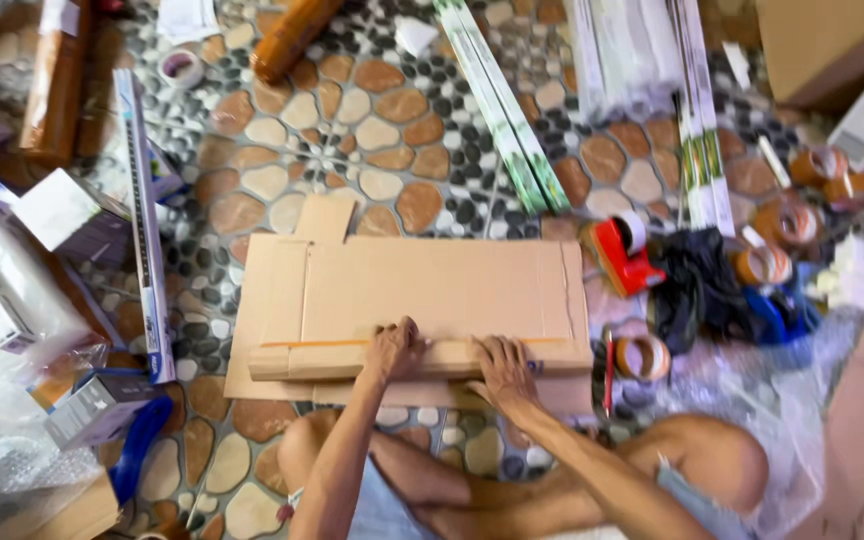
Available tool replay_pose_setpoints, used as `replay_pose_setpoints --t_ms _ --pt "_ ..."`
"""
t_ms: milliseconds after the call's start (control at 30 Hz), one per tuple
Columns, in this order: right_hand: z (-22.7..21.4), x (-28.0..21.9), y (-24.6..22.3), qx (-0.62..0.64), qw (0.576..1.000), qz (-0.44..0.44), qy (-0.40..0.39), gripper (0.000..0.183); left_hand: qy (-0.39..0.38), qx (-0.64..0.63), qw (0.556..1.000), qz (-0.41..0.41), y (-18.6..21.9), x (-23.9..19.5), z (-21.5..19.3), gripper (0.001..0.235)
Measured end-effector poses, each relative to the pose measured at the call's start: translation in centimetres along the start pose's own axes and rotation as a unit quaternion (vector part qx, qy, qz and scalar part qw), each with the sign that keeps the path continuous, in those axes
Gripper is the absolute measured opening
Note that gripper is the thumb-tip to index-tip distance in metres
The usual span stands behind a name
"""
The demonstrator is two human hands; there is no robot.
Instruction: The person sits on the floor and wraps long cardboard pieces with bubble wrap. They secure the wrapped items using orange packing tape, repeatedly folding the cardboard and taping the seams to create a sealed package.
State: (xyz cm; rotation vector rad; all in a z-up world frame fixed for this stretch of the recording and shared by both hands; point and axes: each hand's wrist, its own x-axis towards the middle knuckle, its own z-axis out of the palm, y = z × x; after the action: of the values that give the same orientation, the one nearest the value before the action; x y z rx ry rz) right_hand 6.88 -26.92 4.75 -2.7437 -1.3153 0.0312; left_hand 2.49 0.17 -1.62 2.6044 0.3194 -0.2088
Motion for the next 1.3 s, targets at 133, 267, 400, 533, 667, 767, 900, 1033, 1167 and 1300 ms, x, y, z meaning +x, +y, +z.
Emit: replay_pose_setpoints --t_ms 133,267,400,533,667,767,900,1033,1167,1300 --pt "4.3 1.5 1.7 -0.012 1.000 0.008 -0.012 0.089 0.069 0.095 0.993 0.009 0.9 1.1 0.2 0.028" --pt "7.7 3.6 3.1 -0.067 0.997 0.006 -0.043 0.093 0.204 0.113 0.971 0.044 2.3 0.2 -0.8 0.036" --pt "5.4 6.2 4.0 -0.015 0.997 -0.018 -0.073 0.089 0.231 0.120 0.959 0.112 1.8 -2.7 -2.6 0.040" --pt "-0.3 7.6 4.1 0.134 0.962 0.001 -0.238 0.085 0.154 0.239 0.946 0.157 -0.2 -5.1 -4.7 0.094" --pt "-1.8 9.6 4.9 0.168 0.948 -0.011 -0.269 0.082 0.062 0.270 0.958 0.079 -4.3 -3.7 -4.9 0.091" --pt "-2.3 9.5 4.4 0.155 0.952 0.001 -0.264 0.085 0.005 0.270 0.961 0.065 -5.6 -2.1 -3.9 0.086" --pt "-2.6 7.3 4.4 0.161 0.967 0.029 -0.198 0.094 0.000 0.251 0.966 0.060 -5.8 -1.2 -3.8 0.079" --pt "1.3 2.4 9.4 0.008 0.993 0.068 -0.095 0.097 -0.024 0.210 0.976 0.044 -5.6 -0.1 -4.9 0.084" --pt "2.6 3.2 13.8 0.027 0.993 0.042 -0.108 0.084 -0.072 0.203 0.976 0.015 -5.8 1.6 -5.0 0.090" --pt "-5.9 8.5 12.4 0.103 0.954 0.080 -0.270 0.082 -0.079 0.191 0.978 0.000 -5.1 2.8 -6.3 0.091"
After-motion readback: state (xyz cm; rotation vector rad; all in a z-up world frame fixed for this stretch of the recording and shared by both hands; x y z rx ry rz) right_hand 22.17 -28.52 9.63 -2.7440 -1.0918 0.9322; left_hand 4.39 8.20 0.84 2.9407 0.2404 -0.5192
